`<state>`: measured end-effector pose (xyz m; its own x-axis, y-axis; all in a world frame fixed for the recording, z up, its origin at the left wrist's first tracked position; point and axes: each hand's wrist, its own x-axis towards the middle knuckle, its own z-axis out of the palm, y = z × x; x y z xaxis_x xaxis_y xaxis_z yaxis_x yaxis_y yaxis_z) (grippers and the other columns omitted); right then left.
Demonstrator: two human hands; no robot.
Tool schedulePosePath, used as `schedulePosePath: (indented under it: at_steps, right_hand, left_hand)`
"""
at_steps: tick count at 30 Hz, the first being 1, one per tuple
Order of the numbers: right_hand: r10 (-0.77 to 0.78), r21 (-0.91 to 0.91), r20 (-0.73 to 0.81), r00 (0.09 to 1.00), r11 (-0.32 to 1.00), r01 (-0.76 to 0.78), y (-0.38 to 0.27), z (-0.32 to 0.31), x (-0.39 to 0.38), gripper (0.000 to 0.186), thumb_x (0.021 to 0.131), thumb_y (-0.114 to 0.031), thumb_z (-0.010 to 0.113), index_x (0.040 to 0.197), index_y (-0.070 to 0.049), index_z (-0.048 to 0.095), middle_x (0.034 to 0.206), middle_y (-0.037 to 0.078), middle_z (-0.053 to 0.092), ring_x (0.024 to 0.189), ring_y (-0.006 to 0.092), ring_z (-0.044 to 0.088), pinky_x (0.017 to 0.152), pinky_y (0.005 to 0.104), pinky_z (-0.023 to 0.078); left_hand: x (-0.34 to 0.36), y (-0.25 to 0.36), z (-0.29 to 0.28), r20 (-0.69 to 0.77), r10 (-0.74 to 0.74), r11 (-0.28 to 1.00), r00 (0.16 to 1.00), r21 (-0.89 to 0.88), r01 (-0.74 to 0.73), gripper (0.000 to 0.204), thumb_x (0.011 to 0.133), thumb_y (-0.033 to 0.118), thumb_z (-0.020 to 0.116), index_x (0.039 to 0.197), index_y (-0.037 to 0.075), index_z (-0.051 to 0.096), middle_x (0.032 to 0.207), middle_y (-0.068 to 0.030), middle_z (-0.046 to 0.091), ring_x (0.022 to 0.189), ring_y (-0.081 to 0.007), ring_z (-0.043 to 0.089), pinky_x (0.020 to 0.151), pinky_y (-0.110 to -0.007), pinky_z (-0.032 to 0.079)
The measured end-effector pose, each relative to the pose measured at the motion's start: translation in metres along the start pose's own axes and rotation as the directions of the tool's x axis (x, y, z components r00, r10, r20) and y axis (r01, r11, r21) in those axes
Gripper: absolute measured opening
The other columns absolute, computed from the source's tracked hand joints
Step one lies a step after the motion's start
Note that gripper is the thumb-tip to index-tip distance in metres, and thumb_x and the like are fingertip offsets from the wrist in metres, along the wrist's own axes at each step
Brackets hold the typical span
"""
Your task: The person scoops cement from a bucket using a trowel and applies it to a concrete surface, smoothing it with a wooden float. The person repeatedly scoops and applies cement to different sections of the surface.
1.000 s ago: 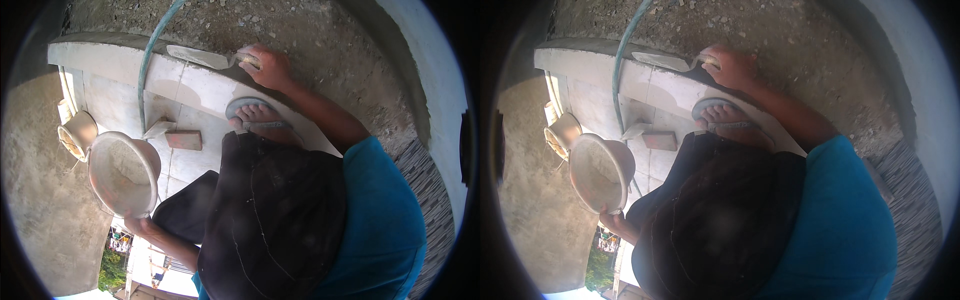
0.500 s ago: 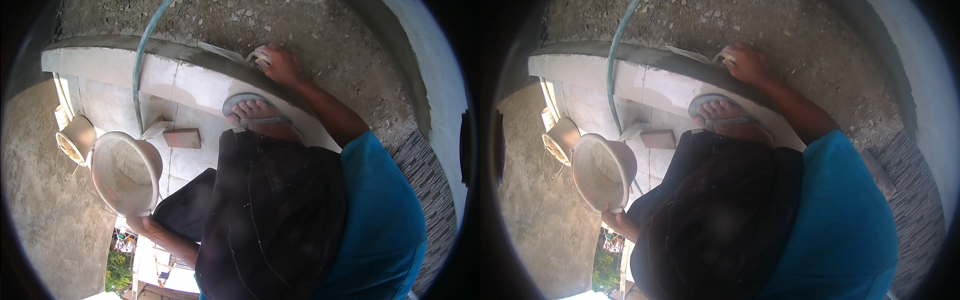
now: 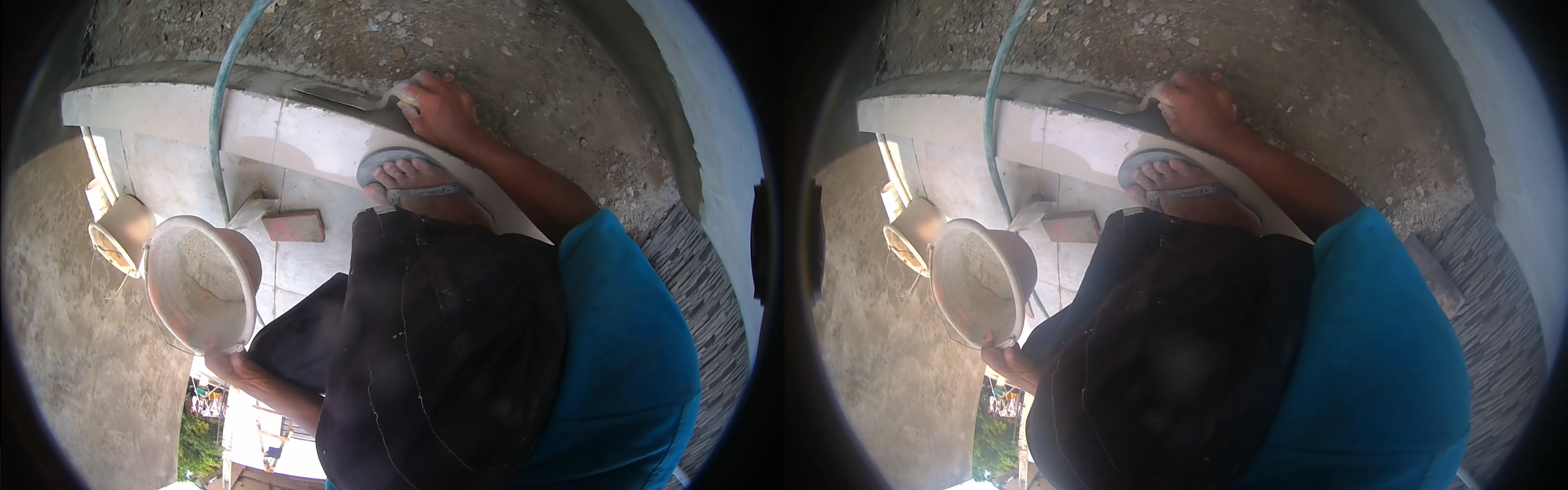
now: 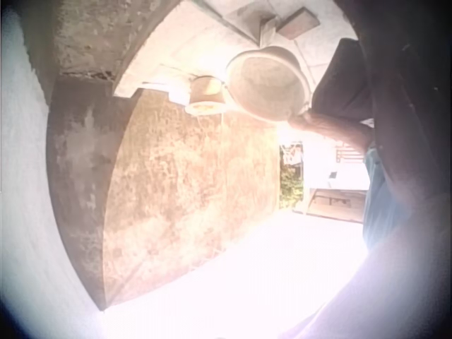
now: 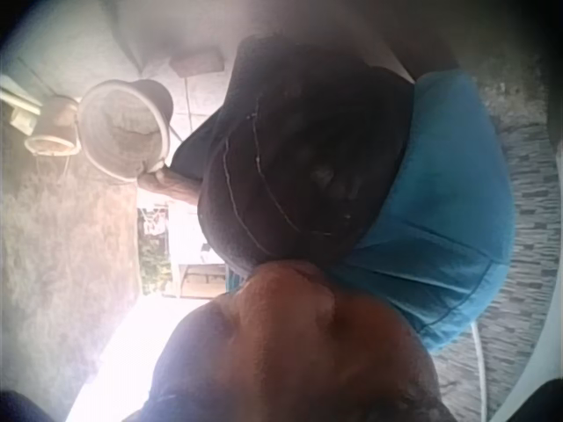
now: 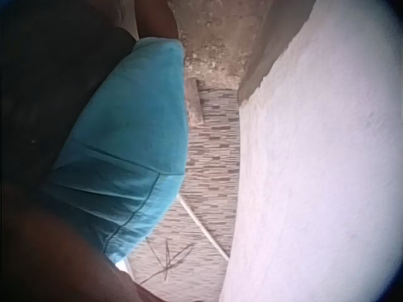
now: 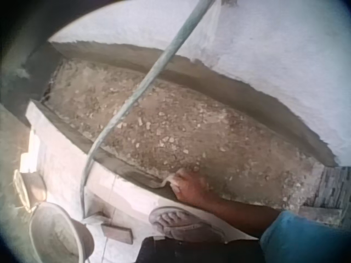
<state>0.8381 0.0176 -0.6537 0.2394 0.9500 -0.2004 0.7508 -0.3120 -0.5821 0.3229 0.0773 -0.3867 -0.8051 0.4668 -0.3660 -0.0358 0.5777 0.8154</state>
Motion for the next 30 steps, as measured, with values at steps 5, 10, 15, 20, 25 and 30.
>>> schedulePosePath:
  at_steps: [5,10,15,20,25,30]
  right_hand:
    - [-0.042,0.029,-0.066,0.997,0.999,0.044,-0.006,-0.007,-0.003,0.027,0.088,-0.026,0.073,0.113,-0.019,0.073,0.105,-0.001,0.064,0.092,0.024,0.07,0.085,0.0415,0.058]
    - [-0.043,0.081,-0.063,0.997,0.996,0.048,-0.02,-0.024,-0.007,0.027,0.087,-0.026,0.074,0.113,-0.019,0.073,0.103,0.0,0.063,0.092,0.0232,0.068,0.079,0.0415,0.057]
    - [-0.05,0.143,-0.051,0.997,0.988,0.057,-0.02,-0.036,-0.019,0.026,0.09,-0.029,0.071,0.114,-0.02,0.071,0.104,0.001,0.064,0.099,0.0237,0.067,0.08,0.0422,0.055]
    - [0.188,0.206,0.088,0.978,0.957,-0.203,-0.018,-0.038,-0.003,0.034,0.091,-0.034,0.069,0.123,-0.021,0.069,0.116,0.003,0.068,0.109,0.0268,0.067,0.091,0.0454,0.054]
    - [0.213,0.138,0.149,0.966,0.962,-0.234,-0.005,-0.006,0.041,0.04,0.091,-0.033,0.07,0.129,-0.02,0.066,0.123,0.005,0.066,0.112,0.0294,0.066,0.092,0.0451,0.053]
    - [0.148,0.067,0.196,0.969,0.984,-0.164,-0.006,0.01,0.054,0.04,0.091,-0.031,0.067,0.129,-0.018,0.066,0.123,0.011,0.065,0.113,0.0331,0.066,0.095,0.0512,0.052]
  left_hand:
    - [0.0,0.0,0.008,0.018,-0.007,1.0,1.0,-0.005,0.007,0.032,0.096,-0.001,0.051,0.12,-0.021,0.055,0.119,-0.025,0.062,0.107,-0.0318,0.061,0.098,-0.042,0.051]
    - [-0.001,0.004,0.019,0.024,-0.032,0.998,0.999,-0.053,0.033,0.031,0.096,0.0,0.051,0.12,-0.021,0.055,0.118,-0.0248,0.062,0.106,-0.0312,0.061,0.098,-0.042,0.051]
    - [-0.009,0.004,0.033,0.071,0.04,0.995,0.997,0.086,-0.046,0.031,0.098,0.002,0.049,0.118,-0.022,0.055,0.115,-0.0241,0.063,0.102,-0.0292,0.062,0.096,-0.038,0.051]
    - [-0.008,0.007,0.029,0.104,0.1,0.946,0.99,0.297,-0.127,0.032,0.1,0.004,0.047,0.116,-0.023,0.055,0.114,-0.0241,0.063,0.1,-0.0265,0.061,0.092,-0.034,0.051]
    - [-0.004,0.003,0.025,0.088,0.083,0.971,0.993,0.217,-0.101,0.032,0.1,0.004,0.047,0.116,-0.023,0.055,0.113,-0.0241,0.063,0.1,-0.0266,0.062,0.092,-0.034,0.051]
    - [-0.004,0.002,0.022,0.074,0.078,0.98,0.994,0.175,-0.09,0.032,0.1,0.004,0.047,0.116,-0.023,0.055,0.113,-0.0242,0.063,0.1,-0.0268,0.062,0.091,-0.034,0.052]
